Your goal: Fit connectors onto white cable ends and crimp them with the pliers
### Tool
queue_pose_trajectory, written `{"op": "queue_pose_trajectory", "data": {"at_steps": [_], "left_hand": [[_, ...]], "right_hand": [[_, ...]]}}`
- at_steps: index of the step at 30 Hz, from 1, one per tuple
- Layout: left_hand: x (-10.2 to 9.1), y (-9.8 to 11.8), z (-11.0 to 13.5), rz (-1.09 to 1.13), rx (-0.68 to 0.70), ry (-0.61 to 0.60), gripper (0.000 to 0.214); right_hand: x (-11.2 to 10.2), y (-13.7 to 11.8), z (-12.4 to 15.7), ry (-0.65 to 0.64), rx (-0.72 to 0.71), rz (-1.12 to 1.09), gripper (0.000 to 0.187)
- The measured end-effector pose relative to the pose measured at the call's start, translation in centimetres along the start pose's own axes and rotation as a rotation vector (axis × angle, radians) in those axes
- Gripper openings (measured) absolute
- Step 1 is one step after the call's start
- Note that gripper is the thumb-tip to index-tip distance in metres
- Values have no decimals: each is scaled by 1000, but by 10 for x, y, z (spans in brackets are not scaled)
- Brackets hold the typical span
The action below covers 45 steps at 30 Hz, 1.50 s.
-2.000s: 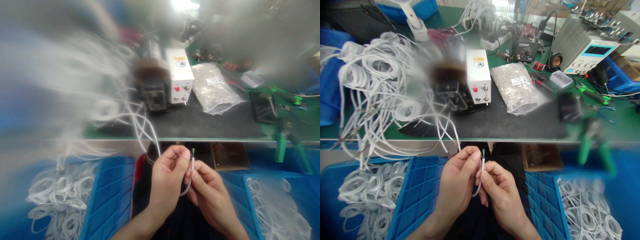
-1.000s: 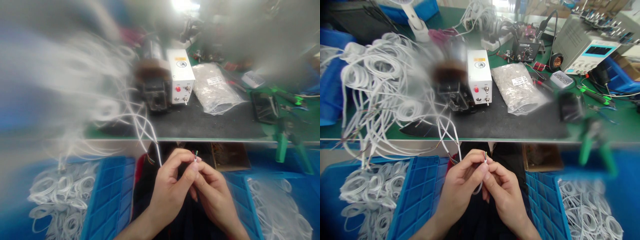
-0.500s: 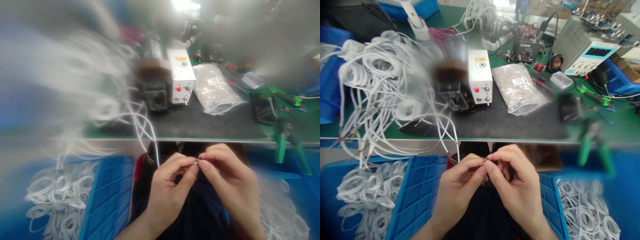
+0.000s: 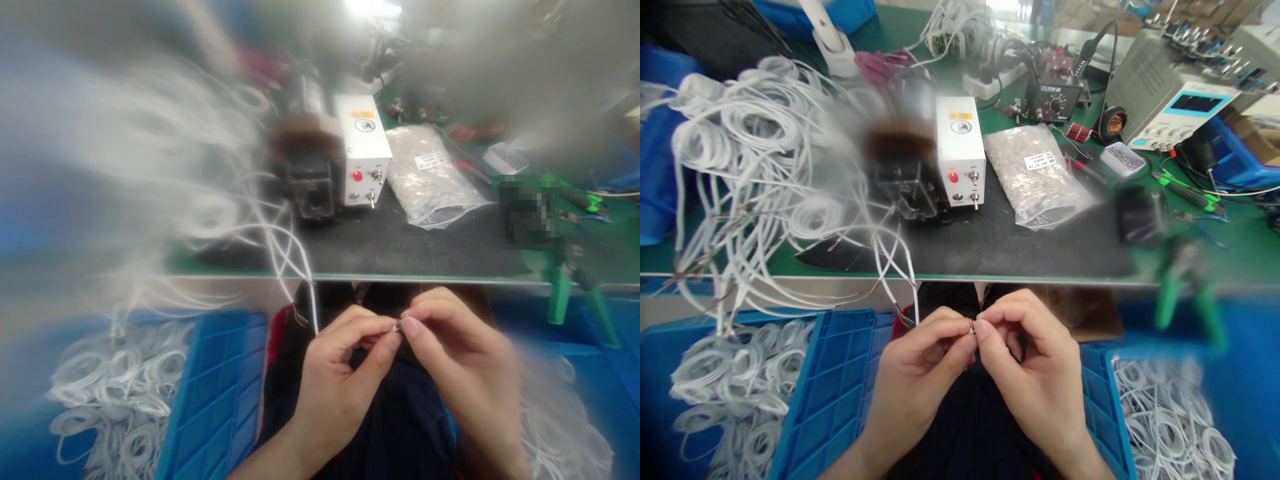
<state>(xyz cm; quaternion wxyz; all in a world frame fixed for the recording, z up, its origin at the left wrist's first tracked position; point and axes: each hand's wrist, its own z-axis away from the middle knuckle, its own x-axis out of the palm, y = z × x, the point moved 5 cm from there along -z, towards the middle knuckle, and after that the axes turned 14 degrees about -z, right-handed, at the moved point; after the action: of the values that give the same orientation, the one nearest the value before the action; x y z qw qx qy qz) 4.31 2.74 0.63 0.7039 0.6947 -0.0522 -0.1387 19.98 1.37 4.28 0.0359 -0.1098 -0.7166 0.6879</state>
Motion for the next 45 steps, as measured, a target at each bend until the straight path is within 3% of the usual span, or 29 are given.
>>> {"op": "queue_pose_trajectory", "data": {"at_steps": [9,21,32,45], "left_hand": [[5,-6,0,129,-71,-43,9],[5,-7,-2,160,-72,-44,8],[8,-13,-1,291,-132,-96,7],[9,-20,1,318,-163,-96,8]], "right_hand": [[0,6,3,28,83,-88,11],[2,4,4,62,63,-124,12],[6,5,1,31,115,-283,14],[6,5,3,9,103,-278,13]]}}
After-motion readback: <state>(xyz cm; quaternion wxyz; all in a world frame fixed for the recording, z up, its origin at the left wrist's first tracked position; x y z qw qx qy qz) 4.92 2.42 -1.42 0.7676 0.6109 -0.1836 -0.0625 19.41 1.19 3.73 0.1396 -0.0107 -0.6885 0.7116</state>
